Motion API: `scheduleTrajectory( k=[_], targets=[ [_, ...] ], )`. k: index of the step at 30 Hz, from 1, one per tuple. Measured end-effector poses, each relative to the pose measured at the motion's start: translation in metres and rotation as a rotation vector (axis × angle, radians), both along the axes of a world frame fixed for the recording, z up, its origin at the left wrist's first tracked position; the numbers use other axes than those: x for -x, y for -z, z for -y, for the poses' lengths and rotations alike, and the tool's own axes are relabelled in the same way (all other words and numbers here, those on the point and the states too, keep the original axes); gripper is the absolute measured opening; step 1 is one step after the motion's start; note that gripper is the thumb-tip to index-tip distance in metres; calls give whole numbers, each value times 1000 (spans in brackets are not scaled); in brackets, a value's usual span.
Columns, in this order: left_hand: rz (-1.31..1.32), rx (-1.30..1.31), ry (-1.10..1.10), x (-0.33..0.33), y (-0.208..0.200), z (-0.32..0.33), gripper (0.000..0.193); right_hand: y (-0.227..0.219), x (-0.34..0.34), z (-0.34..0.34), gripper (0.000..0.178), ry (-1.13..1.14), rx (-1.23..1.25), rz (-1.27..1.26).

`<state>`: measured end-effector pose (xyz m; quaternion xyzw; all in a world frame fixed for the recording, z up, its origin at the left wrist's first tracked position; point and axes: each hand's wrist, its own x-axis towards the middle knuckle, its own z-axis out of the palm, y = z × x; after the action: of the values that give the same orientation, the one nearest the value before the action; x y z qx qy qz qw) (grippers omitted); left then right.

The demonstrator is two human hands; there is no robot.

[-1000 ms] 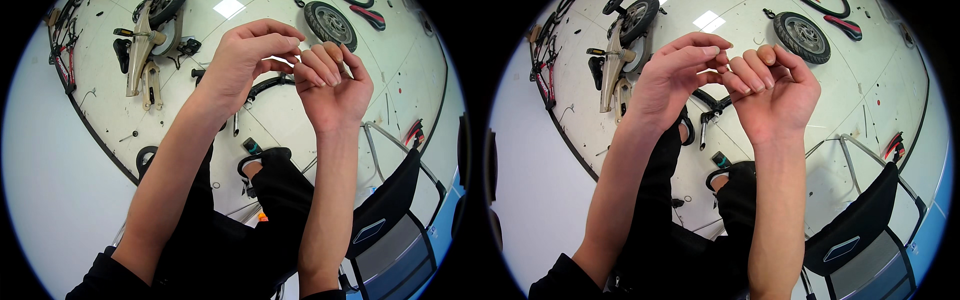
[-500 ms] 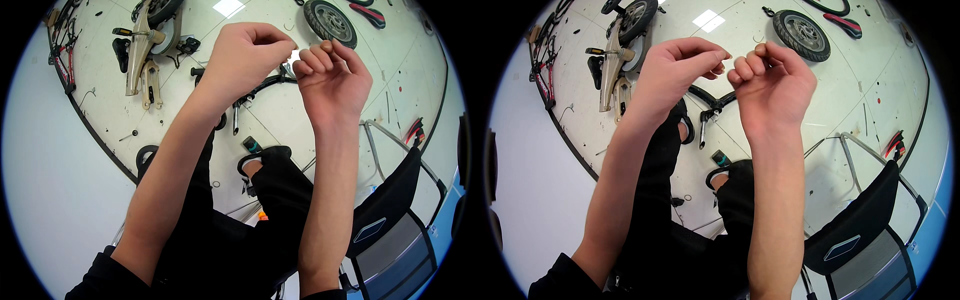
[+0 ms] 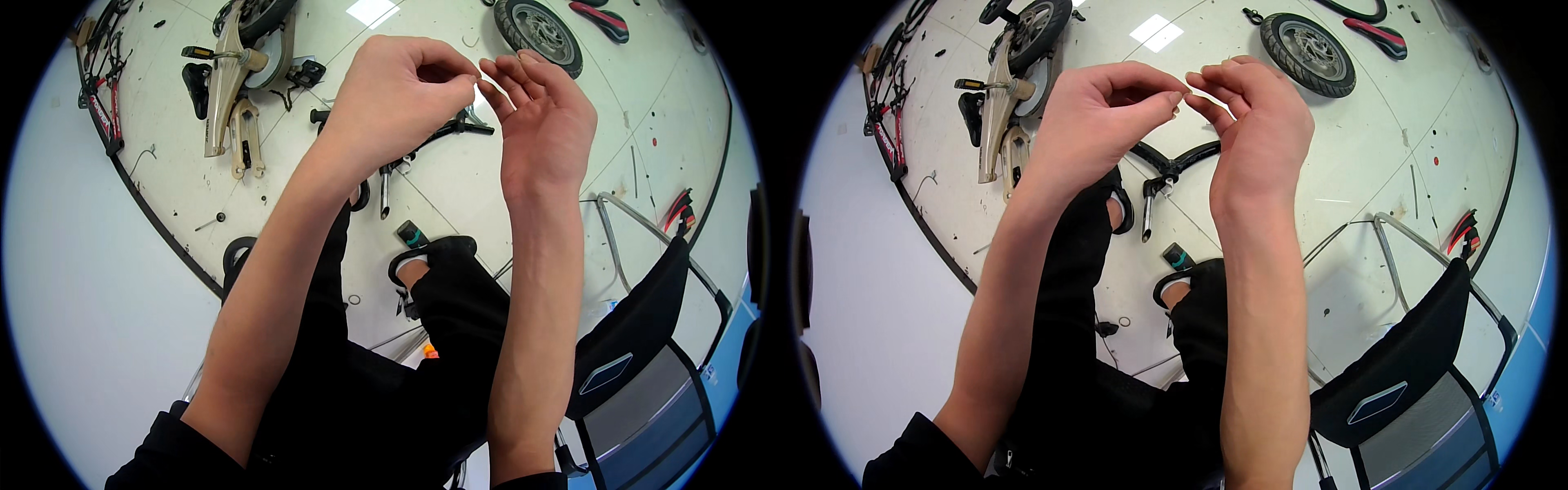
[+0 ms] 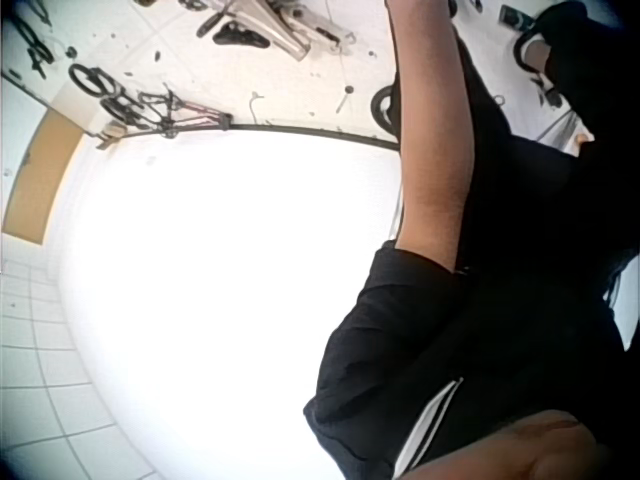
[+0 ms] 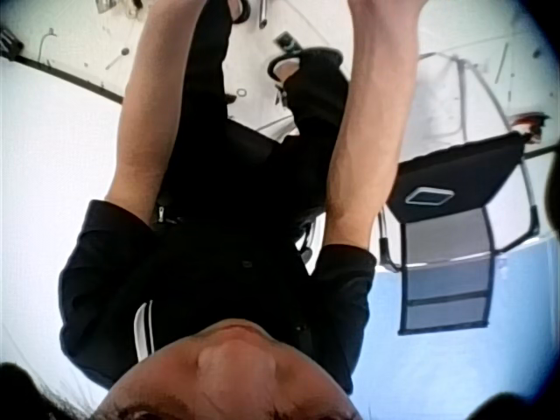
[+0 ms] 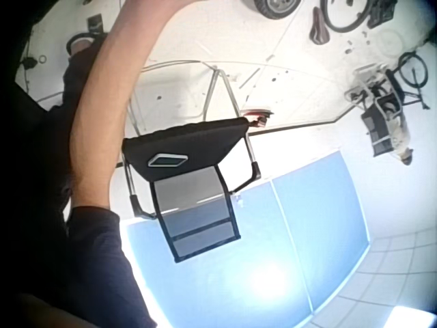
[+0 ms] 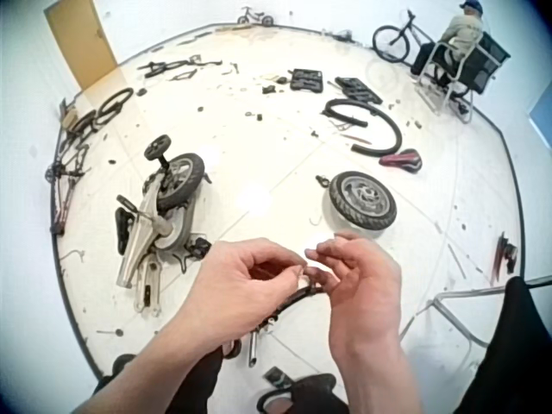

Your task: The person sits on a chair and manipulates a small white cylindrical object, then picks up a black scooter handlebar assembly. They insert the white object into the handlebar and repeatedly twist and pull the assembly to test the fit.

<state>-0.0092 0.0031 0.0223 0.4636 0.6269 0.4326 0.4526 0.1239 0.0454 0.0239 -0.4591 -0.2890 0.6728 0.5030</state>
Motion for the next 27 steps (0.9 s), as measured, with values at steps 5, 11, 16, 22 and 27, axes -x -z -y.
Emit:
scheduleTrajectory(
  k=[5, 11, 16, 22, 27],
  targets=[
    [-15, -21, 11, 0, 5, 0, 19, -1, 2, 0, 23, 17, -17, 15],
    [-62, 33, 46, 0, 4, 0, 19, 1, 5, 1, 24, 0, -89, 159],
    [-143, 64, 138, 0, 13, 3, 20, 9, 11, 8, 20, -65, -359, 608],
    [-154, 294, 344, 0, 3, 3, 21, 8, 13, 17, 20, -177, -555, 936],
    [-207, 306, 417, -1, 9, 5, 23, 18, 10, 16, 21, -243, -604, 1033]
  ],
)
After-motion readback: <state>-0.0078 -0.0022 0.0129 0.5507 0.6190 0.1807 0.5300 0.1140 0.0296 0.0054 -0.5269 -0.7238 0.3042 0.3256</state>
